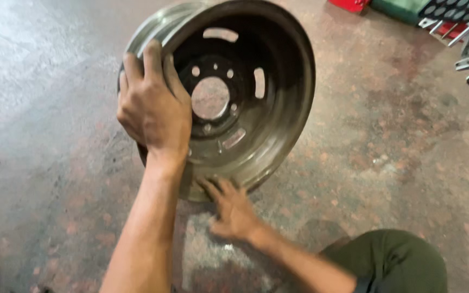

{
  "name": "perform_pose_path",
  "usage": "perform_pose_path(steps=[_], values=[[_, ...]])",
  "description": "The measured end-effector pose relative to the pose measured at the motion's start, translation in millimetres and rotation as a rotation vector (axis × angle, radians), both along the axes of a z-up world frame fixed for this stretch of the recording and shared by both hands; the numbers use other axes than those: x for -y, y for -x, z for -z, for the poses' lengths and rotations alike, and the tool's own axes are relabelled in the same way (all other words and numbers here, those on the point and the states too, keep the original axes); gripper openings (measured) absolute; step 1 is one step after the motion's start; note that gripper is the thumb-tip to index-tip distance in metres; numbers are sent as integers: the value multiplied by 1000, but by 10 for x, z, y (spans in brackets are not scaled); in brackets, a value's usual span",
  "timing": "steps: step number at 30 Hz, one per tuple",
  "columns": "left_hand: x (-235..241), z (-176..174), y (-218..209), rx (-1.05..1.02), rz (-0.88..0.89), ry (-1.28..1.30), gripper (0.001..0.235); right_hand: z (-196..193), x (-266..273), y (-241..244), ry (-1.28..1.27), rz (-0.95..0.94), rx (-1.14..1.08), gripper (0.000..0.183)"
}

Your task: The person scrubs the inner surface of a metal wheel rim using a small abrasive pad. They rotate the rim to access different areas and continue scrubbing the inner barrel and center hub.

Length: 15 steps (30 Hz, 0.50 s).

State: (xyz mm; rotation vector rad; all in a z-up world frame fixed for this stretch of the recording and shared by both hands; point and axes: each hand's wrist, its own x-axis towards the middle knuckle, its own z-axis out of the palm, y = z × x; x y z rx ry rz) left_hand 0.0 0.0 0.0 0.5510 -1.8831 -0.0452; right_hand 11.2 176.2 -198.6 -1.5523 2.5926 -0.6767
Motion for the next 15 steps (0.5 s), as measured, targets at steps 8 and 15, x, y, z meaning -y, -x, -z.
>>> perform_pose_path(steps=[8,15], values=[[8,2,-150,7,99,-51,19,-994,-1074,1520,-677,222,-768,80],[10,10,16,13,81,-12,17,-253,-460,295,-426,-36,-174,106]])
